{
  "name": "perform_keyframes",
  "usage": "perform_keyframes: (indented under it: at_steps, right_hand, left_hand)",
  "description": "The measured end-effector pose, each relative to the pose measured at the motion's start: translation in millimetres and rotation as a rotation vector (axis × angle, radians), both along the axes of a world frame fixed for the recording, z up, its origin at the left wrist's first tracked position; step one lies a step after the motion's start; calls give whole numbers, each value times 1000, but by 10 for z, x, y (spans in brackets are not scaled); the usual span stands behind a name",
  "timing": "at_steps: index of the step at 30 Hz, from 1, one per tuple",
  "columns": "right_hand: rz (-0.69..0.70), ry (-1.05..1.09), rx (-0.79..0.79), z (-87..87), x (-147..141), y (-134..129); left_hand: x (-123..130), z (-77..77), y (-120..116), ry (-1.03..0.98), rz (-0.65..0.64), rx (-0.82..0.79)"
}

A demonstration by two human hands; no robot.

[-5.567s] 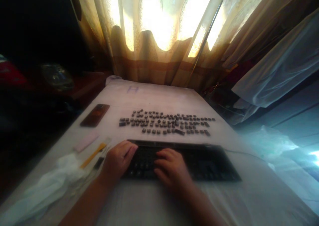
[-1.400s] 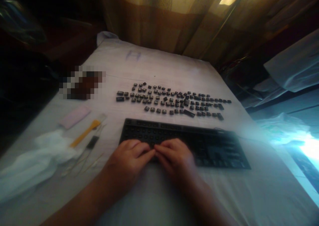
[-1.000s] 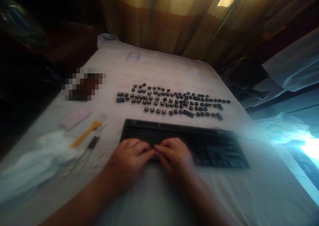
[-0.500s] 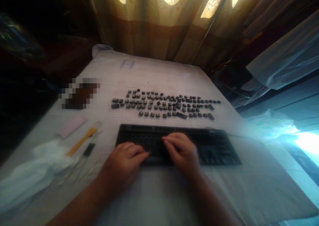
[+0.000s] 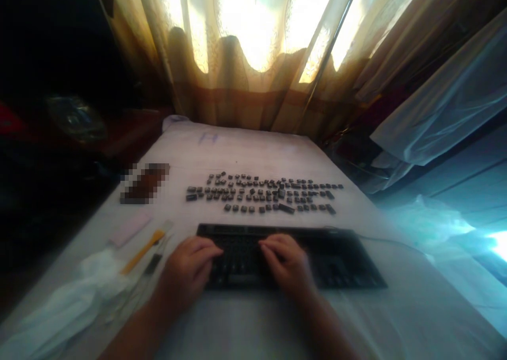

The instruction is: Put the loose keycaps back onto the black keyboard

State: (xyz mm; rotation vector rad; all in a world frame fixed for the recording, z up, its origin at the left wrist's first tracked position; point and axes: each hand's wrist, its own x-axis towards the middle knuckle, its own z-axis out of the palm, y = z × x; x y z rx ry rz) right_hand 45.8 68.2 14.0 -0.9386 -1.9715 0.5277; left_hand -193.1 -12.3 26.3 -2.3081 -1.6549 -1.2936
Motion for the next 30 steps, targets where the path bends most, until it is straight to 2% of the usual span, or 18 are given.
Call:
perform_keyframes:
  at_steps: [4, 7, 11, 14, 21, 30]
  right_hand:
    - [32, -64, 2, 35, 0, 23]
    - [74, -177, 4, 152, -29, 92]
    - [97, -405, 20, 352, -188, 297]
    - [36, -575, -6, 438, -388, 481]
    - [21, -723, -7, 372, -794, 768]
    - [29, -823, 30, 367, -1048, 879]
  left_hand:
    - [-216, -64, 62, -20, 158, 48]
    - [-321, -119, 102, -86, 245, 37]
    - [-371, -179, 141, -139, 268, -12]
    - [-382, -210, 163, -140, 267, -18]
    - [-407, -275, 202, -148, 283, -15]
    - [-397, -280, 216, -154, 275, -42]
